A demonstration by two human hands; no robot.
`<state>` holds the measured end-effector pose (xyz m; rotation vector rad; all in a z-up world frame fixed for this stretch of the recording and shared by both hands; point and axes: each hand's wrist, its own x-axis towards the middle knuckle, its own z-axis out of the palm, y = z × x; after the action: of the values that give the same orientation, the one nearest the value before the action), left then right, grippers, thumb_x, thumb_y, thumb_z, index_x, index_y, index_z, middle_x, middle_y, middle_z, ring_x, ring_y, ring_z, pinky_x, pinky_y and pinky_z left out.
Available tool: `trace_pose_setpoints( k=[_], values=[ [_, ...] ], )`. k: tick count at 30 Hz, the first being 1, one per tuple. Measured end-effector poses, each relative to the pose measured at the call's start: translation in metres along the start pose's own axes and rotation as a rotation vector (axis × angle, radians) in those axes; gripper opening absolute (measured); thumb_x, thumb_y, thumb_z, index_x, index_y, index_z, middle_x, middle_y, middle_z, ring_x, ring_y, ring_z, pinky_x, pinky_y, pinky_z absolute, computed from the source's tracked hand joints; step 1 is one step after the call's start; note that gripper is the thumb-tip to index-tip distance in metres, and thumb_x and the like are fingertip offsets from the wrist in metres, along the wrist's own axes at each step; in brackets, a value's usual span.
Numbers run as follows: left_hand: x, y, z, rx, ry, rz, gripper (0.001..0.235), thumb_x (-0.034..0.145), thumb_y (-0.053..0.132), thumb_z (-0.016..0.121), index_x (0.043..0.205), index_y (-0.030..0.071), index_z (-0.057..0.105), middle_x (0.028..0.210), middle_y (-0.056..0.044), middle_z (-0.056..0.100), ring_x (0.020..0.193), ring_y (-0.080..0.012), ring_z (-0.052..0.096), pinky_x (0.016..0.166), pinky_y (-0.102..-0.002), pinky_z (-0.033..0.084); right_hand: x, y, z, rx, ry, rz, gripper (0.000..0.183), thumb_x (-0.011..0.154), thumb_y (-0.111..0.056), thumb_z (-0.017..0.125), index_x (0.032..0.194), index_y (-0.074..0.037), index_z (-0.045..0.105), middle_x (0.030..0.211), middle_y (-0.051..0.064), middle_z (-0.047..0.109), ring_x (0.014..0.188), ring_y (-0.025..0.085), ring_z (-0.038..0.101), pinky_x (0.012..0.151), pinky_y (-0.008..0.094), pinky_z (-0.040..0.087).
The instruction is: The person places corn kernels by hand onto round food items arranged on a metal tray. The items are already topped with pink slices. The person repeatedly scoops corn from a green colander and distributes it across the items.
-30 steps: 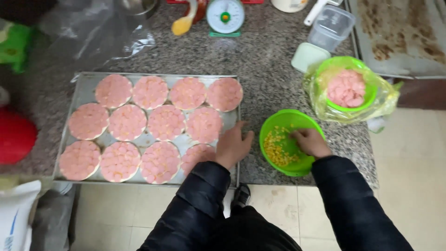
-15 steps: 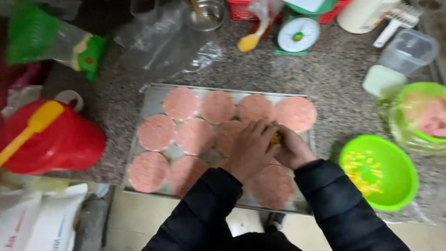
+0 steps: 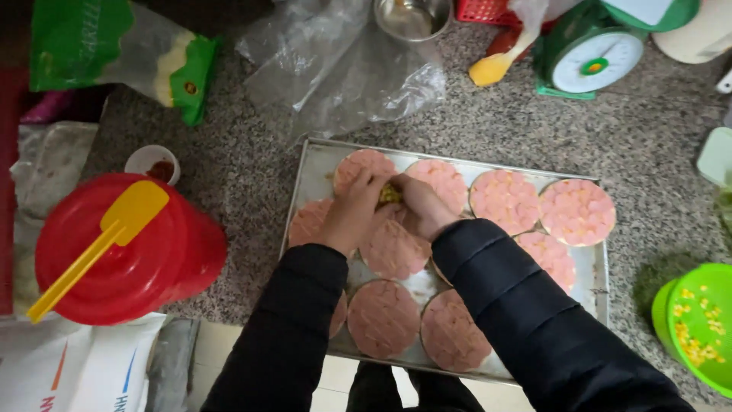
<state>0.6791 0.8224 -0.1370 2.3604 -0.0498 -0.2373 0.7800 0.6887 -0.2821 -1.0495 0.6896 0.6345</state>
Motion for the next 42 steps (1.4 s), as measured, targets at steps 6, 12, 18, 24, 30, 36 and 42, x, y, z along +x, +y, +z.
trace_pose_setpoints(
  k=[6,12,18,24,30,36,42],
  values=[
    [0.036,-0.052,0.009,-0.229,0.139,0.071,0.03,0.121,0.016,0.059,0.146,0.0,0.062,0.139,-0.023,0.057,0.133,-0.0582,0.057,0.109,-0.064,0.057,-0.007,-0.019,0.033,-0.331,-0.075,-0.036,0.054,0.11,-0.021,0.069,0.151,0.011,0.054,0.116,0.016,0.063,0.093,0.032,0.08,0.072,0.057,0.069],
    [0.049,-0.067,0.006,-0.224,0.079,0.038,0.031,0.12,0.009,0.054,0.147,-0.003,0.063,0.142,-0.025,0.061,0.138,-0.0555,0.059,0.115,-0.069,0.055,0.016,-0.007,0.03,-0.78,-0.092,-0.216,0.041,0.103,-0.023,0.073,0.135,0.002,0.081,0.099,0.015,0.076,0.087,0.026,0.08,0.062,0.043,0.068],
    [0.061,-0.104,0.026,-0.032,0.225,0.161,0.008,0.098,0.012,0.073,0.105,0.015,0.072,0.108,-0.013,0.076,0.117,-0.0409,0.076,0.098,-0.056,0.062,0.007,-0.022,0.02,-1.359,0.006,-0.409,0.04,0.098,-0.043,0.074,0.131,-0.024,0.089,0.124,0.012,0.087,0.129,0.041,0.076,0.111,0.055,0.062],
    [0.089,-0.146,0.048,-0.019,0.153,0.084,0.013,0.105,0.018,0.069,0.114,0.019,0.079,0.112,-0.008,0.078,0.117,-0.0394,0.076,0.101,-0.05,0.062,0.034,-0.018,0.016,-1.403,0.082,-0.442,0.037,0.094,-0.044,0.07,0.125,-0.039,0.088,0.117,-0.003,0.088,0.124,0.032,0.079,0.111,0.052,0.062],
    [0.072,-0.062,-0.025,-0.308,0.085,-0.118,0.03,0.111,0.028,0.063,0.112,0.003,0.079,0.112,-0.028,0.072,0.122,-0.0533,0.068,0.115,-0.057,0.049,0.04,-0.031,0.025,-1.425,0.074,-0.495,0.041,0.1,-0.031,0.066,0.137,-0.028,0.085,0.123,0.012,0.087,0.126,0.041,0.078,0.11,0.055,0.062],
    [0.096,-0.145,0.032,0.046,0.229,0.064,0.02,0.103,0.017,0.074,0.118,0.014,0.087,0.108,-0.016,0.081,0.116,-0.0448,0.075,0.105,-0.056,0.06,0.006,-0.037,0.034,-1.378,0.035,-0.51,0.04,0.097,-0.026,0.07,0.134,-0.024,0.086,0.12,0.018,0.086,0.125,0.044,0.078,0.111,0.055,0.062],
    [0.082,-0.143,0.035,-0.02,0.088,0.027,0.02,0.105,0.015,0.073,0.118,0.016,0.089,0.112,-0.015,0.083,0.117,-0.0425,0.078,0.104,-0.052,0.063,-0.014,-0.021,0.032,-1.46,-0.049,-0.529,0.041,0.101,-0.031,0.068,0.137,-0.019,0.082,0.11,0.013,0.089,0.112,0.039,0.083,0.102,0.056,0.067]
  ],
)
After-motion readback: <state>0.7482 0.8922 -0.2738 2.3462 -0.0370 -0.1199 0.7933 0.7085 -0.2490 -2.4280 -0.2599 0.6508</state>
